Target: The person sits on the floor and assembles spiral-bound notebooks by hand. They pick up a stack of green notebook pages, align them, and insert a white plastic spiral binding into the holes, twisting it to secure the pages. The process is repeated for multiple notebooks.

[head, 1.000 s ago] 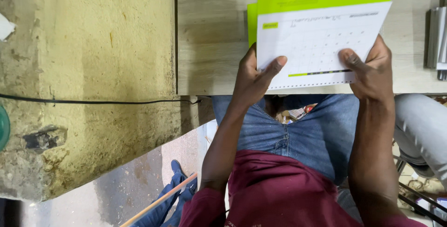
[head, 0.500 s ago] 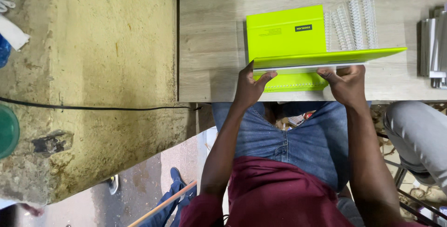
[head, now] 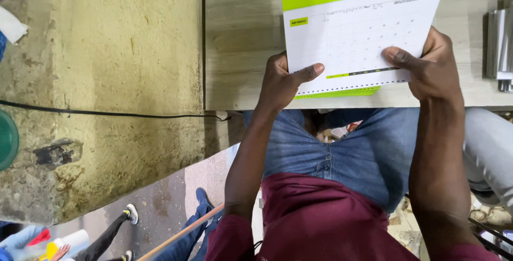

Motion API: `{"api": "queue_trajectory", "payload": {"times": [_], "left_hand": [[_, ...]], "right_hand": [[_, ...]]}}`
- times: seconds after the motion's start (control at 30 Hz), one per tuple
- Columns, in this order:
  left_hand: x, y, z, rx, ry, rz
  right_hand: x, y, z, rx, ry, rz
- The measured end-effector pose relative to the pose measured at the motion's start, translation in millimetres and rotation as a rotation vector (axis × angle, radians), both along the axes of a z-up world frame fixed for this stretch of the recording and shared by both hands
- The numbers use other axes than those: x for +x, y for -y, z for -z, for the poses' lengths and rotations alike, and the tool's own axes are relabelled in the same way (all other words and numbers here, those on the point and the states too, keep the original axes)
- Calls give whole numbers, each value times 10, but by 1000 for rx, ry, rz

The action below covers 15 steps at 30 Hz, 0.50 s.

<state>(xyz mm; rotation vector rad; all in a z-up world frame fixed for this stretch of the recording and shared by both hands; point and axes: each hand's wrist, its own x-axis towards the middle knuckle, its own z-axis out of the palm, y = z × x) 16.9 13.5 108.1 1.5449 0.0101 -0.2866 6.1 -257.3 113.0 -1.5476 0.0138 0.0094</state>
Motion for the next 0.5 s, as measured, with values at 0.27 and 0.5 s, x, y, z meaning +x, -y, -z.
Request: {"api": "queue_trajectory", "payload": {"times": [0.27,0.5], "left_hand": [[-113,95,-49,-227,157,-87],[-210,190,-24,-125,248,-155]], "right_hand": [[-49,-57,-61,183,-104,44],[-113,-120,-130,162,-79,61]]}}
